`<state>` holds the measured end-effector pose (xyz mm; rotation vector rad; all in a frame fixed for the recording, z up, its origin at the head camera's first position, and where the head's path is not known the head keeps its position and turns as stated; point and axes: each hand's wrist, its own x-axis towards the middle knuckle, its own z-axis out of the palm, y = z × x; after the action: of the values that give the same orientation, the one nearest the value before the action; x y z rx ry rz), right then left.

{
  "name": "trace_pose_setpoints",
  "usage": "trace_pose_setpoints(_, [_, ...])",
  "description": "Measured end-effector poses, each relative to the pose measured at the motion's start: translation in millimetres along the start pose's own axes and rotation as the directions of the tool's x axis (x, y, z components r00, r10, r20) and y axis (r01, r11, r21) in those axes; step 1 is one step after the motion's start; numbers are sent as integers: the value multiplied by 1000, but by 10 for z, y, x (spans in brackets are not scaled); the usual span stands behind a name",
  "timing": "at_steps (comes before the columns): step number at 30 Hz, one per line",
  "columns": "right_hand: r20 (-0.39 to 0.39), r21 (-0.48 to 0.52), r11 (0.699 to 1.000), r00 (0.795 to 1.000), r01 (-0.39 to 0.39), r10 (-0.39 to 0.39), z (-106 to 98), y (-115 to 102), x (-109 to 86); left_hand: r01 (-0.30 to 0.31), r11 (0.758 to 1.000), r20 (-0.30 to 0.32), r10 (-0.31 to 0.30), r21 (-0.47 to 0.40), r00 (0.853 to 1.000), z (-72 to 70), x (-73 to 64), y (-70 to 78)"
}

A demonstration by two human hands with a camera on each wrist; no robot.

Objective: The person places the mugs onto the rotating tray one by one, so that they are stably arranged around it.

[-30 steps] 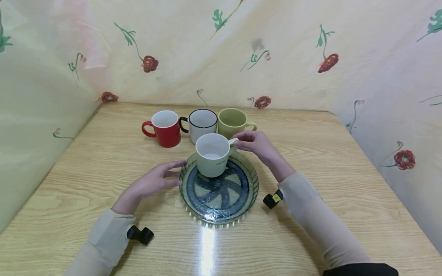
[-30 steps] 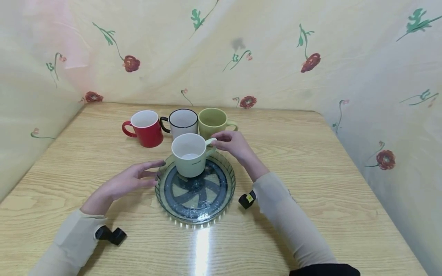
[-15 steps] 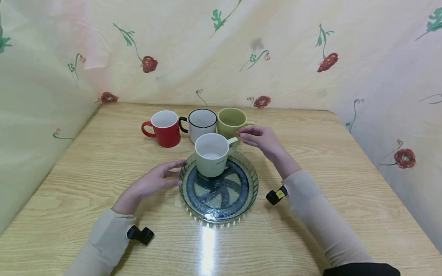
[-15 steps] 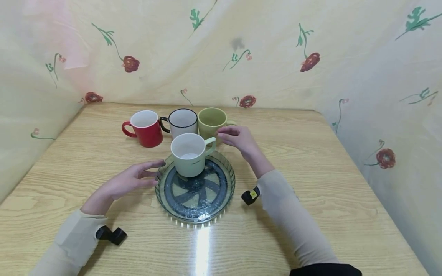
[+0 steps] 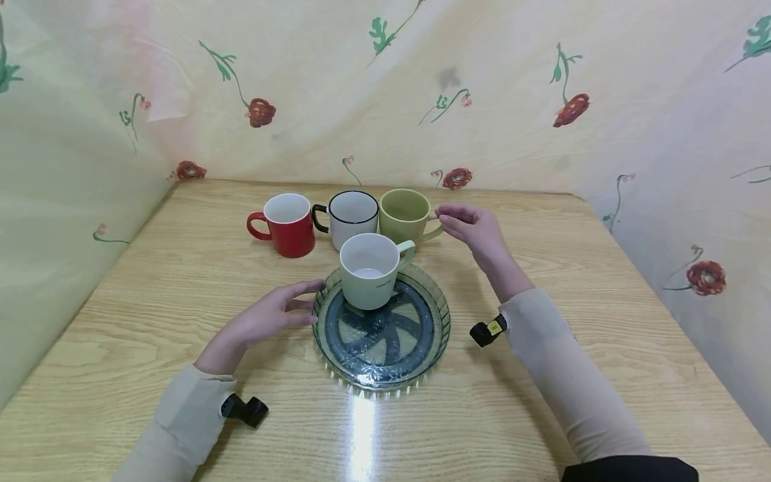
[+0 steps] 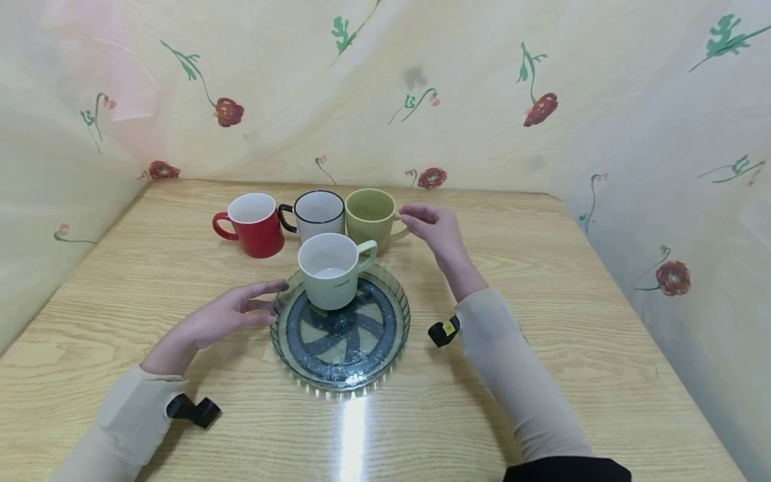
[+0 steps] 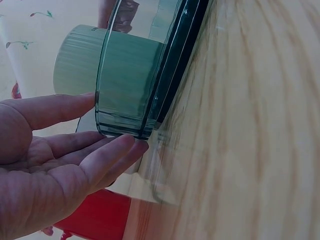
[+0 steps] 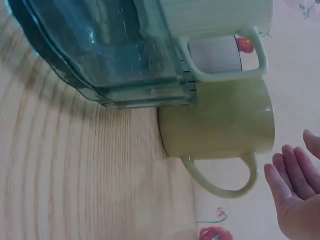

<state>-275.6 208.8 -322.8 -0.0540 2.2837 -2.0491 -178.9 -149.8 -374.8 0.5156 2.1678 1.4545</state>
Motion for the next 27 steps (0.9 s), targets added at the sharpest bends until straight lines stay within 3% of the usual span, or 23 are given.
trace_pose_setpoints(6, [-78,91,995,996,-39,47,-13,31,76,11,1000,6,-11,7,1000,-16,-25,3])
trace_pose_setpoints(27, [-45,-10,990,989,-143,143,-5,220,248,-17,1000,15,17,-2,1000,8,-18,29])
